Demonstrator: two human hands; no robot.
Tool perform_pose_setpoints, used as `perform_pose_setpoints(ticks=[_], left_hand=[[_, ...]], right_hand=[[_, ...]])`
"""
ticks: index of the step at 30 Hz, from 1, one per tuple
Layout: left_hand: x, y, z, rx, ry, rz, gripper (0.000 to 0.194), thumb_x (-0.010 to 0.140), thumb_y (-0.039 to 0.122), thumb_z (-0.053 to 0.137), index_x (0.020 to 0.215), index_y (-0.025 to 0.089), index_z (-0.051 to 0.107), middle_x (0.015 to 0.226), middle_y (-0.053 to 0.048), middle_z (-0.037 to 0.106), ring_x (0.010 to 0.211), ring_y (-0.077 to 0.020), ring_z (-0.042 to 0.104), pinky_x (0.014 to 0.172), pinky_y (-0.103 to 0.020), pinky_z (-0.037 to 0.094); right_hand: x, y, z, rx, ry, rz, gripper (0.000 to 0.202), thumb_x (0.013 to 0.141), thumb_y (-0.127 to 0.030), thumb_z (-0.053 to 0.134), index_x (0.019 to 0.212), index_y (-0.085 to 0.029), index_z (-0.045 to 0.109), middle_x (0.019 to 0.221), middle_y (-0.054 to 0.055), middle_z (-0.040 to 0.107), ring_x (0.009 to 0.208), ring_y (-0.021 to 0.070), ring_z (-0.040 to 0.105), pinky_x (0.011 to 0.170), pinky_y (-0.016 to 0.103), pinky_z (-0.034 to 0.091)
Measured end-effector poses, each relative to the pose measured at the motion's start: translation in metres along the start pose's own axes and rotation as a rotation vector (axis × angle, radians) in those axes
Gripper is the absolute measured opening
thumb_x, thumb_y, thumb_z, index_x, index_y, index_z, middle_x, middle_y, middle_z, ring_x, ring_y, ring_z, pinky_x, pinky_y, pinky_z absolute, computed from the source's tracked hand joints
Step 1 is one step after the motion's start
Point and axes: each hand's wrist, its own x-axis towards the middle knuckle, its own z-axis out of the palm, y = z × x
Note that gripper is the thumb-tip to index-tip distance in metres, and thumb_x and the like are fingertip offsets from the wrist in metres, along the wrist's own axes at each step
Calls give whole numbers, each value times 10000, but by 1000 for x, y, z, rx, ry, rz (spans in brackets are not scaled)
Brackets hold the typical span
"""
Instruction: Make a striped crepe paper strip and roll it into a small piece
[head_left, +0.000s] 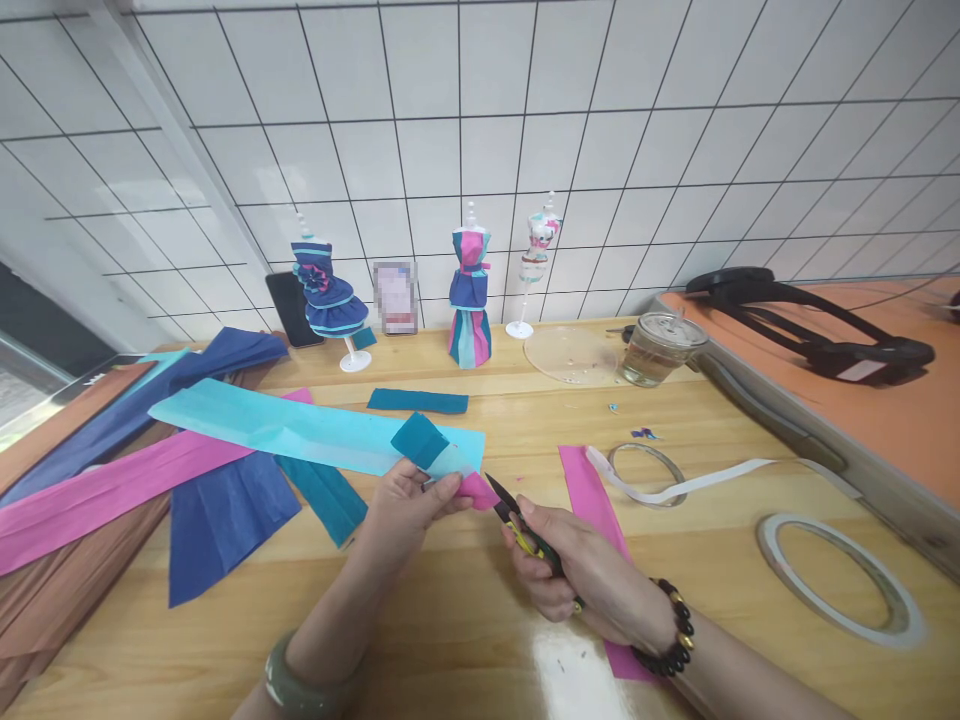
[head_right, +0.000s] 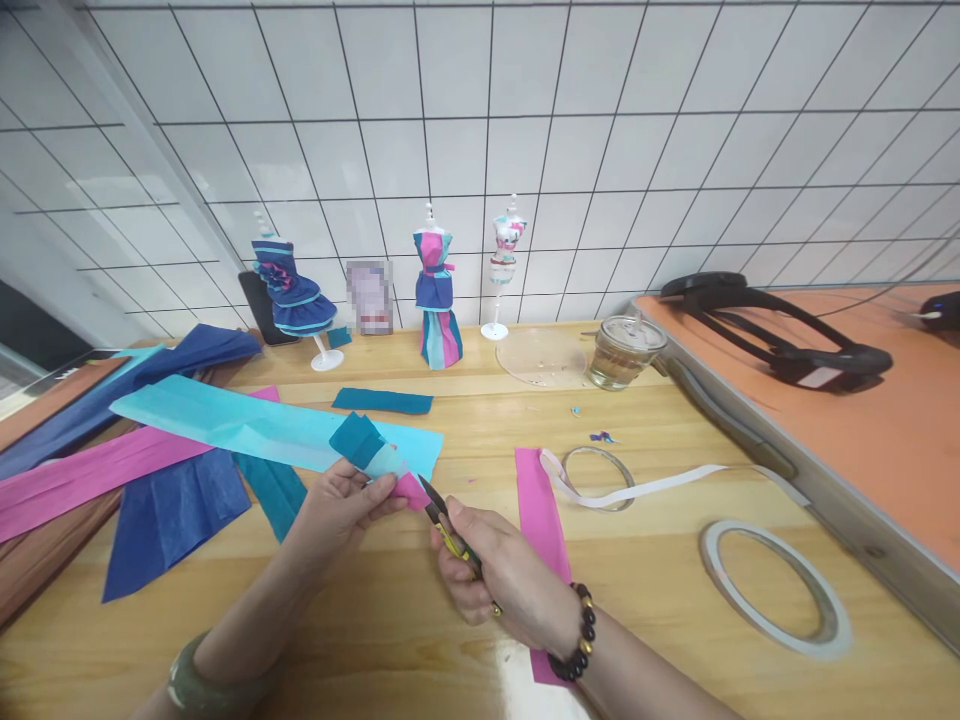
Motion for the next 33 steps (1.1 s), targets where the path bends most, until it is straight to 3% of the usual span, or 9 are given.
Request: perform_pose_setpoints(ticks=[14, 21, 33], left_hand=[[2, -2, -4, -21, -3, -12, 255, 521, 191, 819, 645, 130, 605, 575, 26, 655, 573, -111, 634, 606, -255, 585], [-2, 0, 1, 33, -73, -5, 267, 554, 224, 804, 761, 135, 659, 682, -4, 695, 628, -117, 647, 616, -228, 577], [0, -6, -3, 89, -162, -33, 224, 616, 214, 771, 780, 141, 636, 710, 5, 686, 649, -107, 637, 654, -241, 573]], right_hand=[[2, 2, -4, -44, -15, -27, 405, 826, -555, 450, 722, -165, 472, 507, -91, 299, 365, 17, 157, 360, 179, 94], [3, 3, -4, -20, -2, -11, 419, 800, -573, 479, 747, -158, 499, 498, -91, 307, 361, 15, 162, 358, 179, 95], [1, -2, 0, 4, 8, -17, 443, 743, -600, 536, 717, -160, 491, 476, -99, 301, 351, 12, 154, 349, 176, 93]])
